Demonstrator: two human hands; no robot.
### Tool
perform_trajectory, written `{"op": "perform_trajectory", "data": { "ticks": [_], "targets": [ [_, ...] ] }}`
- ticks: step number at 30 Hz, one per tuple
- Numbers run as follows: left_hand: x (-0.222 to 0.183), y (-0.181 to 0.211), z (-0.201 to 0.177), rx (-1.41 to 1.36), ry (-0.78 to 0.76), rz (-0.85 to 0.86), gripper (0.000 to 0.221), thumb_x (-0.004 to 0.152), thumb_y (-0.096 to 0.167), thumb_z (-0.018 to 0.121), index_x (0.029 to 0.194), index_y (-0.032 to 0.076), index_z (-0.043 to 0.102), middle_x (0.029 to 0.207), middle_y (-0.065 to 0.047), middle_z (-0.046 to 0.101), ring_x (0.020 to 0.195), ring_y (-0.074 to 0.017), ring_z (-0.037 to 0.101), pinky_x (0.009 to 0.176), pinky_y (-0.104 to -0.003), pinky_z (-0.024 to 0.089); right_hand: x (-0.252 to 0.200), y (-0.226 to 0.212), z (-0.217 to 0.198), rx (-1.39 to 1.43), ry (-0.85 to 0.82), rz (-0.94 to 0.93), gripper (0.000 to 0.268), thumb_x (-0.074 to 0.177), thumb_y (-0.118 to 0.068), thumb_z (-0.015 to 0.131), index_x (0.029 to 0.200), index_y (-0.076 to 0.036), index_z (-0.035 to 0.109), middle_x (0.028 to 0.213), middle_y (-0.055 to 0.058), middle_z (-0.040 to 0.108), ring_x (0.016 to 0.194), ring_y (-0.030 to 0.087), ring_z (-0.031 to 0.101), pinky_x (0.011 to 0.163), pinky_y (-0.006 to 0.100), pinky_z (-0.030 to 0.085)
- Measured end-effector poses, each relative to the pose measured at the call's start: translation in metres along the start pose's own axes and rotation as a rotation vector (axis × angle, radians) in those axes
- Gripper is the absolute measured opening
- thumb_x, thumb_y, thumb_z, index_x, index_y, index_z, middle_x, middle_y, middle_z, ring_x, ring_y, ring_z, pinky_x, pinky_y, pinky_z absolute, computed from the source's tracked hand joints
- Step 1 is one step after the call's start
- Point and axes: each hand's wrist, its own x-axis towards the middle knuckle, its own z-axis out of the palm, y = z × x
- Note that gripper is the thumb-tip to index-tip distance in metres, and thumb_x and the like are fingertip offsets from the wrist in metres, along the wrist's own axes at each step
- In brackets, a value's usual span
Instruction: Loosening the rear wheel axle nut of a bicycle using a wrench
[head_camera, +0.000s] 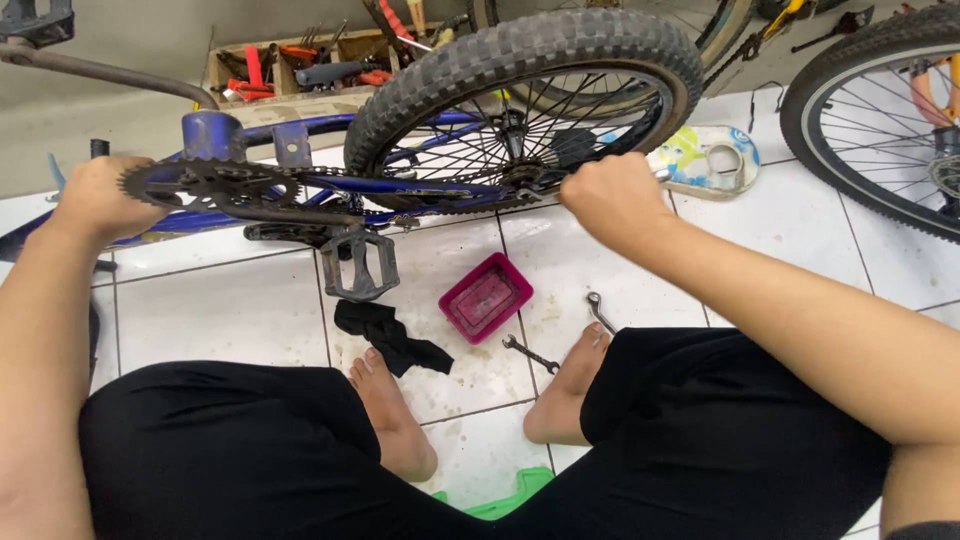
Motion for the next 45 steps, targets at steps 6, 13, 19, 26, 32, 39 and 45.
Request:
{"op": "perform_trajectory", "data": {
  "ticks": [6,13,19,26,32,39,45],
  "targets": [
    [-0.003,0.008,-0.002,0.054,0.005,-0.06,0.024,0.09,0.027,0.077,0.094,0.004,0.081,0.087,-0.012,0.079,0.077,-0.0297,0.072,0.071,-0.041,0.058,0.017,-0.028,0.003,-0.131,0.012,0.003,0.014,0.079,-0.011,0.07,0.066,-0.014,0.07,0.067,0.008,0.068,0.053,0.022,0.059,0.054,0.039,0.038],
    [-0.005,0.011,-0.007,-0.006,0.01,-0.068,0.021,0.089,0.02,0.075,0.094,0.001,0.08,0.084,-0.014,0.078,0.074,-0.0313,0.071,0.069,-0.042,0.056,-0.007,0.008,-0.01,0.021,-0.086,-0.043,0.027,0.085,-0.037,0.071,0.076,-0.012,0.075,0.073,0.009,0.074,0.059,0.031,0.072,0.054,0.041,0.053],
    [-0.005,0.011,-0.004,-0.003,0.028,-0.073,0.02,0.086,0.018,0.075,0.096,0.002,0.081,0.087,-0.013,0.079,0.077,-0.0305,0.072,0.07,-0.041,0.057,-0.023,0.032,0.044,0.372,-0.162,-0.014,0.021,0.097,-0.028,0.062,0.096,-0.01,0.074,0.078,0.01,0.075,0.069,0.035,0.072,0.062,0.043,0.055],
    [-0.001,0.005,0.006,0.046,0.036,-0.103,0.021,0.091,0.024,0.076,0.094,0.004,0.081,0.083,-0.012,0.079,0.074,-0.0286,0.072,0.067,-0.04,0.057,-0.035,0.008,0.085,0.541,-0.255,0.088,0.021,0.1,-0.025,0.058,0.107,-0.011,0.072,0.083,0.007,0.077,0.071,0.028,0.072,0.064,0.04,0.056],
    [-0.003,0.004,0.006,0.078,0.045,-0.092,0.024,0.089,0.025,0.078,0.098,0.003,0.082,0.085,-0.012,0.08,0.073,-0.0272,0.074,0.064,-0.038,0.058,-0.037,-0.037,0.102,1.172,-0.378,0.33,0.018,0.1,-0.016,0.059,0.105,-0.004,0.072,0.095,0.006,0.081,0.071,0.016,0.071,0.063,0.03,0.056],
    [-0.003,0.0,0.009,0.081,0.04,-0.069,0.024,0.091,0.029,0.077,0.091,0.005,0.08,0.083,-0.01,0.078,0.073,-0.0271,0.072,0.065,-0.039,0.056,-0.03,-0.054,0.108,1.256,-0.347,0.358,0.025,0.099,-0.022,0.056,0.099,-0.008,0.076,0.096,-0.001,0.08,0.081,0.013,0.068,0.074,0.029,0.055],
    [0.001,-0.004,0.014,0.178,0.029,-0.051,0.033,0.093,0.041,0.076,0.094,0.008,0.082,0.084,-0.008,0.08,0.075,-0.0255,0.074,0.068,-0.036,0.059,-0.018,-0.037,0.132,1.195,-0.305,0.366,0.026,0.102,-0.023,0.054,0.098,-0.007,0.074,0.072,0.005,0.07,0.059,0.017,0.06,0.058,0.032,0.049]
  ]
}}
